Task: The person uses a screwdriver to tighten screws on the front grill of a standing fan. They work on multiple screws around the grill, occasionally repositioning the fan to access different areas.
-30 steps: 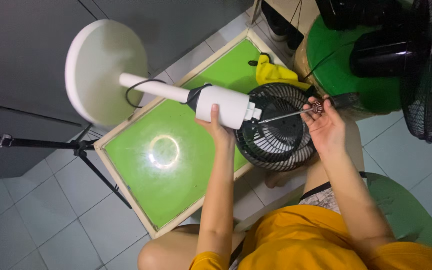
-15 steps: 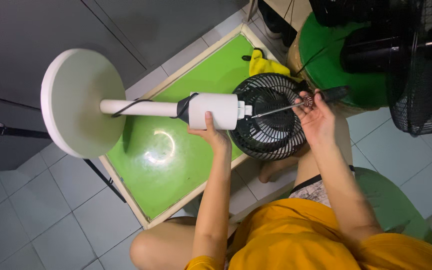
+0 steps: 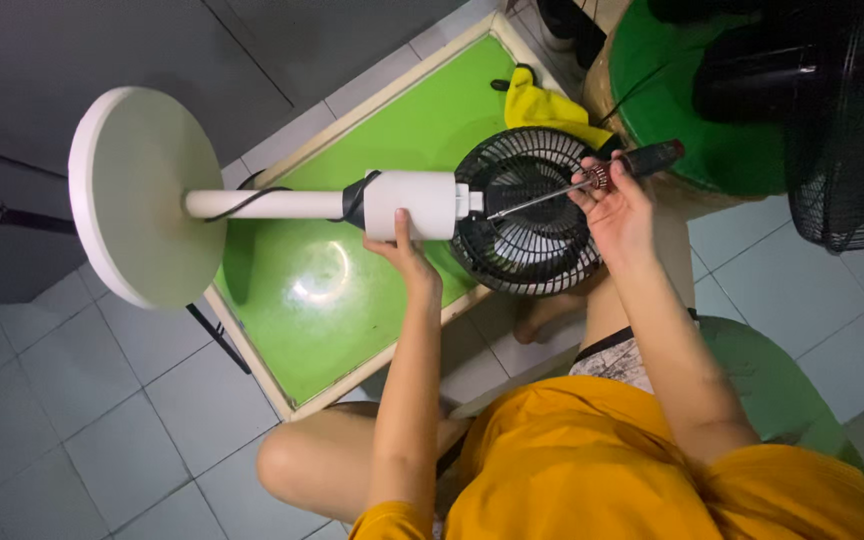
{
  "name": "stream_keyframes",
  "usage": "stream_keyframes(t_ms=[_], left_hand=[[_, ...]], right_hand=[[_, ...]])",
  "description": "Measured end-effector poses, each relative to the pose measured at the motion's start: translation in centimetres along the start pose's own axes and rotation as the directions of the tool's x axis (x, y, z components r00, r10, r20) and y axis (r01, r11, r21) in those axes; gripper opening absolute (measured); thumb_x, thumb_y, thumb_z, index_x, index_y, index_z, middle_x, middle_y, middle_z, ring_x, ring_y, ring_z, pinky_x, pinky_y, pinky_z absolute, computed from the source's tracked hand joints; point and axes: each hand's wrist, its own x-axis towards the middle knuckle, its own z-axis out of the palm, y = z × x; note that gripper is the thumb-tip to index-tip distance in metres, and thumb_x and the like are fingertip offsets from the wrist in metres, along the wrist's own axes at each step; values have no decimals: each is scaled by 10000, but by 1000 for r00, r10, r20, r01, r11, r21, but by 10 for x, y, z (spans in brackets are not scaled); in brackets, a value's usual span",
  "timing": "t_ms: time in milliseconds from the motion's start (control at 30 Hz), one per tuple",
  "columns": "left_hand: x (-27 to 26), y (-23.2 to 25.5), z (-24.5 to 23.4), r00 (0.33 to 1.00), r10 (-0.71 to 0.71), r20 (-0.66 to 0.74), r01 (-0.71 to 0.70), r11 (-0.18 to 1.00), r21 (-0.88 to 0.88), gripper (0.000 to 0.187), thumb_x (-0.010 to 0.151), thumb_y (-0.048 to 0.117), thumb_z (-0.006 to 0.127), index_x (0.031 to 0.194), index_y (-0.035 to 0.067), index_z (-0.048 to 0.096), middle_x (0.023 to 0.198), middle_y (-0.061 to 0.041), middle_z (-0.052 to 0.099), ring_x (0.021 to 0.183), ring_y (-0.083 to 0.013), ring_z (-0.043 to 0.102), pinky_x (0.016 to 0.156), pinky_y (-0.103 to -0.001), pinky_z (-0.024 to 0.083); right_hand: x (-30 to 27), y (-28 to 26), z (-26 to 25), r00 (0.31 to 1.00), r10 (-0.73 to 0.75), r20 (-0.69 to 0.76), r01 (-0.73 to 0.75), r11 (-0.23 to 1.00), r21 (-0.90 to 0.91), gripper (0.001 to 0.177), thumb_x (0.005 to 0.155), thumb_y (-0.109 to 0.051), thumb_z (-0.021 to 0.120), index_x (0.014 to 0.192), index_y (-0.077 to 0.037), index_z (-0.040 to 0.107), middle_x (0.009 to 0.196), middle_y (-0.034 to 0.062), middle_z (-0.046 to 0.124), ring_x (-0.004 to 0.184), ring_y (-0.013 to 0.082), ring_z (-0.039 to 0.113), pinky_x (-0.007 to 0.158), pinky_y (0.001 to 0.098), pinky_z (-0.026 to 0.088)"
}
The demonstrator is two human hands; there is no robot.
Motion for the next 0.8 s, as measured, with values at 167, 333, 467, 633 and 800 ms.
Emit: stream_keyframes(t_ms=[167,333,467,633,800], left_hand=[[-3,-7,-17,992,-121,-35,126,969,211,964,867,450,734,1542,150,113,1525,-150,326,1355,-285,444,994,-438,476],[-45,-35,-58,994,-30,108,-26,877,480,611,996,414,666,1422,78,386,1289,-159,521,1159,-265,546,961,-395,497],[-72,-26,-82,891,12,454,-338,685,645,186,997,190,680,1087,36,625,1019,-83,637,890,-193,602,833,-326,506],[-66,-11,-71,867,30,498,-355,739,572,101,902,13,713,975,48,654,939,-55,645,821,-142,611,737,-278,501],[-54,-23,-77,872,-138,470,-182,799,572,100,914,18,726,992,18,664,942,-71,663,834,-144,606,748,-292,498]], right_hand=[[-7,-3,-2,1000,-10,-15,10,1000,-12,190,1108,-167,608,1292,-125,592,1262,165,699,1122,310,711,995,474,602],[-31,-12,-8,998,-61,-2,60,990,-127,246,1097,-165,596,1337,-125,559,1241,168,693,1079,318,720,953,462,616],[-64,-25,15,978,-201,50,205,912,-356,304,1116,-75,576,1398,-94,467,1260,214,674,1060,341,711,934,482,622],[-93,-19,45,963,-232,138,270,840,-472,361,1120,-6,536,1441,-83,389,1306,237,640,1097,347,714,975,497,623],[-108,-2,65,946,-214,244,321,730,-603,382,1079,27,543,1415,-80,397,1291,249,640,1077,330,715,984,498,615]])
